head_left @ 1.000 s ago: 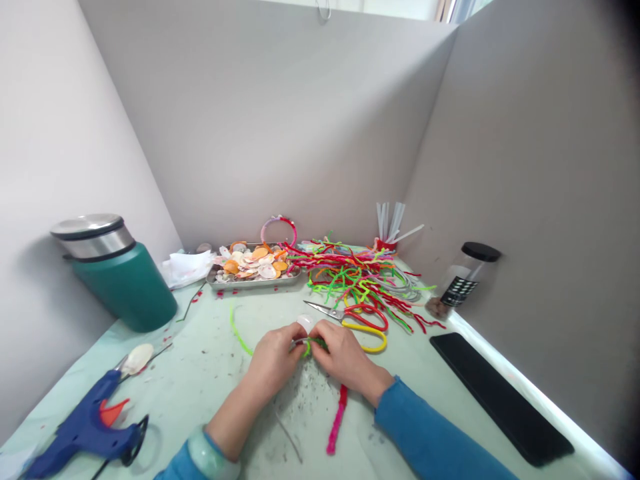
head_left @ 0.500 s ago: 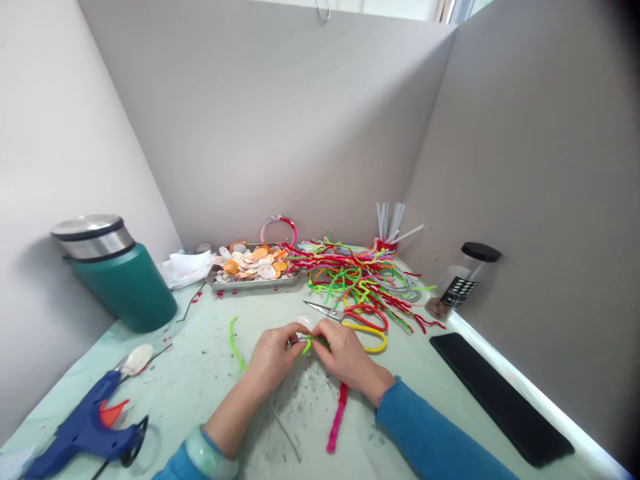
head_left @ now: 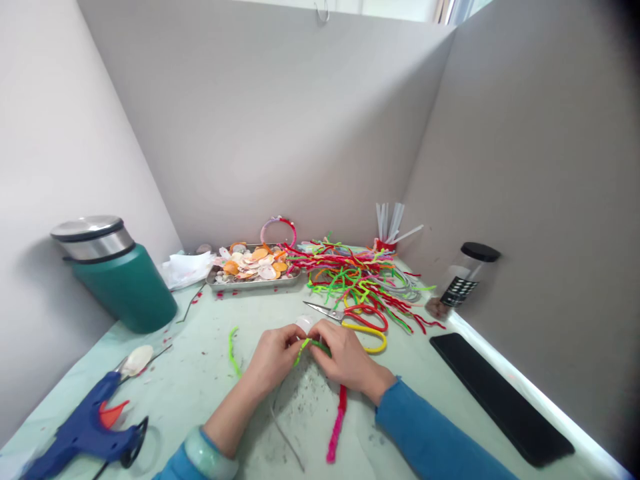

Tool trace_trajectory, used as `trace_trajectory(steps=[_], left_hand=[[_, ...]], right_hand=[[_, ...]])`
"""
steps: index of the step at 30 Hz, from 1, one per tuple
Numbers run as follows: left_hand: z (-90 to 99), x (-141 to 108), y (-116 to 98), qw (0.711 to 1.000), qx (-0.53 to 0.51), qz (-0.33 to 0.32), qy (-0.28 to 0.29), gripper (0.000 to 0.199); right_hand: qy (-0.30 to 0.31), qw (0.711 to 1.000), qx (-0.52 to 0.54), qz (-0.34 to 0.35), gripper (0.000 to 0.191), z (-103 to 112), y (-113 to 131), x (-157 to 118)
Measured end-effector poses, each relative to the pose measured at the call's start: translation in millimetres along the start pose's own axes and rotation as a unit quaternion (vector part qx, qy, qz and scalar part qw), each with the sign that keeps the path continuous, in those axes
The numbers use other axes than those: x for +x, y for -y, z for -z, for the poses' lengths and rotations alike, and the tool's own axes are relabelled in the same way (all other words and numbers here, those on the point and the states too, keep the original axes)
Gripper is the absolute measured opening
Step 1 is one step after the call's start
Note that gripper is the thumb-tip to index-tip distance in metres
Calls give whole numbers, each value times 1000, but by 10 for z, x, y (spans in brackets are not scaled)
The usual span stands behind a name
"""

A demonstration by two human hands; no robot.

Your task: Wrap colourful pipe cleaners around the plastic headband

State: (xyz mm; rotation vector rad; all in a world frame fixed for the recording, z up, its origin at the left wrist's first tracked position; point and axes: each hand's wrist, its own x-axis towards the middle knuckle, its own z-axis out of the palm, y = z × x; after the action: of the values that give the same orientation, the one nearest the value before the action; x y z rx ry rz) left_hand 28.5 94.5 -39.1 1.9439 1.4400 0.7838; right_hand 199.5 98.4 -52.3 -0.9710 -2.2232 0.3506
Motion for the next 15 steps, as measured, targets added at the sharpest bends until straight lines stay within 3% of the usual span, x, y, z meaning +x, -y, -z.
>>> trace_trajectory(steps=[5,10,15], left_hand=[[-1,-17,-18,999,31,1,-11,20],[-4,-23,-25,996,84,-10,-14,21],[1,-34,-29,997,73,-20,-6,21]], right_hand=[[-17,998,23,58,32,70,63,23],[-7,995,-19,99,13,52,54,32],[-24,995,-29,96,6,30,26,30]])
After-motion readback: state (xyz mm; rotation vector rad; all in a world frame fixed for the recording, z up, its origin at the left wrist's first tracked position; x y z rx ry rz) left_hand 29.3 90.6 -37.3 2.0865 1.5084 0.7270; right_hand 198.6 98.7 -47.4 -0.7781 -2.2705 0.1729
